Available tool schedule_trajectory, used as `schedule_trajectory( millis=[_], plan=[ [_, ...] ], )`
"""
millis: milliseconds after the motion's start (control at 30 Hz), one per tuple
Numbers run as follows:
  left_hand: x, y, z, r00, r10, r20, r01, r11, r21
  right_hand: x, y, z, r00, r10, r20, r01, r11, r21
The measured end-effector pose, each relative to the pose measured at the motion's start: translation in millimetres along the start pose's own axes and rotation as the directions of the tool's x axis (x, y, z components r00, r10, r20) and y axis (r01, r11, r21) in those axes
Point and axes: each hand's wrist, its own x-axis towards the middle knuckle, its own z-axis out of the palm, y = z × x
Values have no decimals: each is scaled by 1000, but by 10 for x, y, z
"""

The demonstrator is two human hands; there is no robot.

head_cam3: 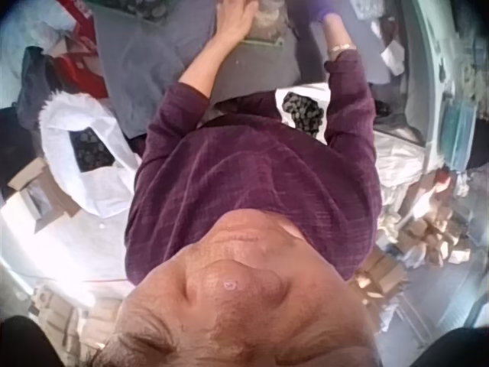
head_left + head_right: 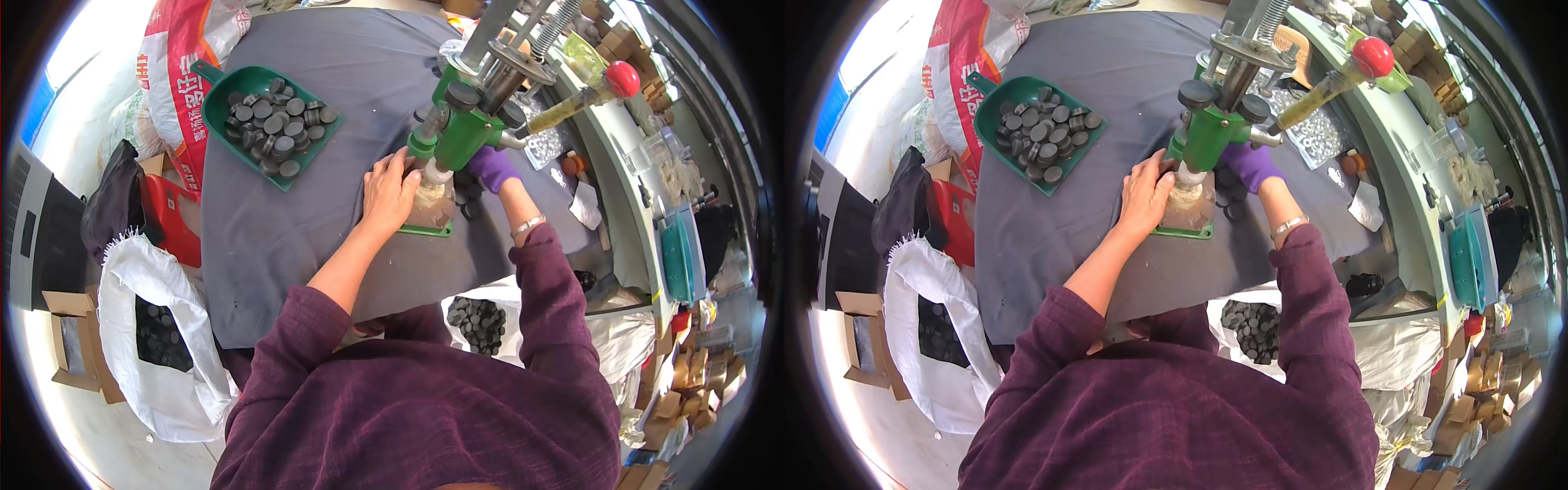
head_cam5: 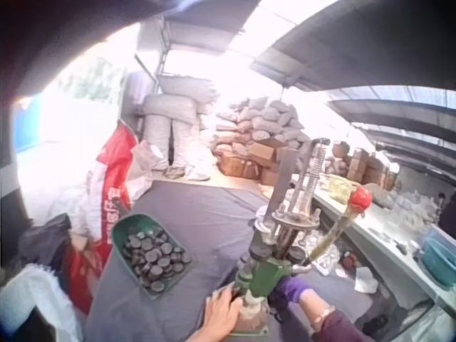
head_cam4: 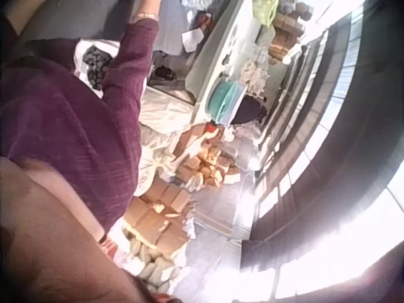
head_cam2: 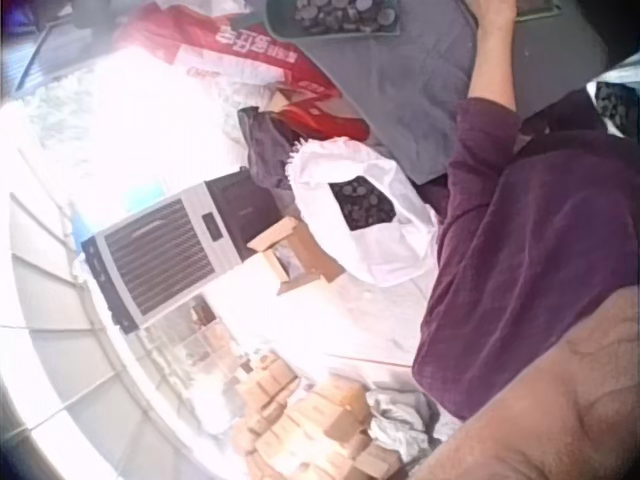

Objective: The person processes small circular parts using a manual press.

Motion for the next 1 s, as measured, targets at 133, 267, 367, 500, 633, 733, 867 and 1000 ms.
schedule_trajectory(
  millis=[133,267,367,500,633,733,867,1000],
  plan=[
    [-83,-30,-140,998,-50,-40,51,998,29,-283,946,220,993,-65,102,94,947,-308],
    [-30,111,-4,1000,-10,-8,9,1000,-29,91,1590,226,989,-46,143,127,765,-631],
    [-35,72,-29,1000,-4,-20,4,1000,-23,123,1512,321,983,-77,167,160,804,-572],
    [-38,57,-57,1000,-4,-6,4,1000,-4,-48,1294,153,989,-58,139,106,923,-370],
    [-9,17,-4,1000,-4,-8,4,1000,1,115,462,-25,938,-53,342,136,966,-221],
    [-4,-12,-15,1000,-5,-12,5,1000,0,-12,69,-113,931,6,365,38,993,-111],
    [-4,-80,-29,1000,-10,8,10,1000,-30,-241,117,-103,967,19,256,-42,995,88],
    [21,16,-26,998,-28,48,29,999,-16,-326,214,-108,987,-93,129,103,992,-73]
  ],
)
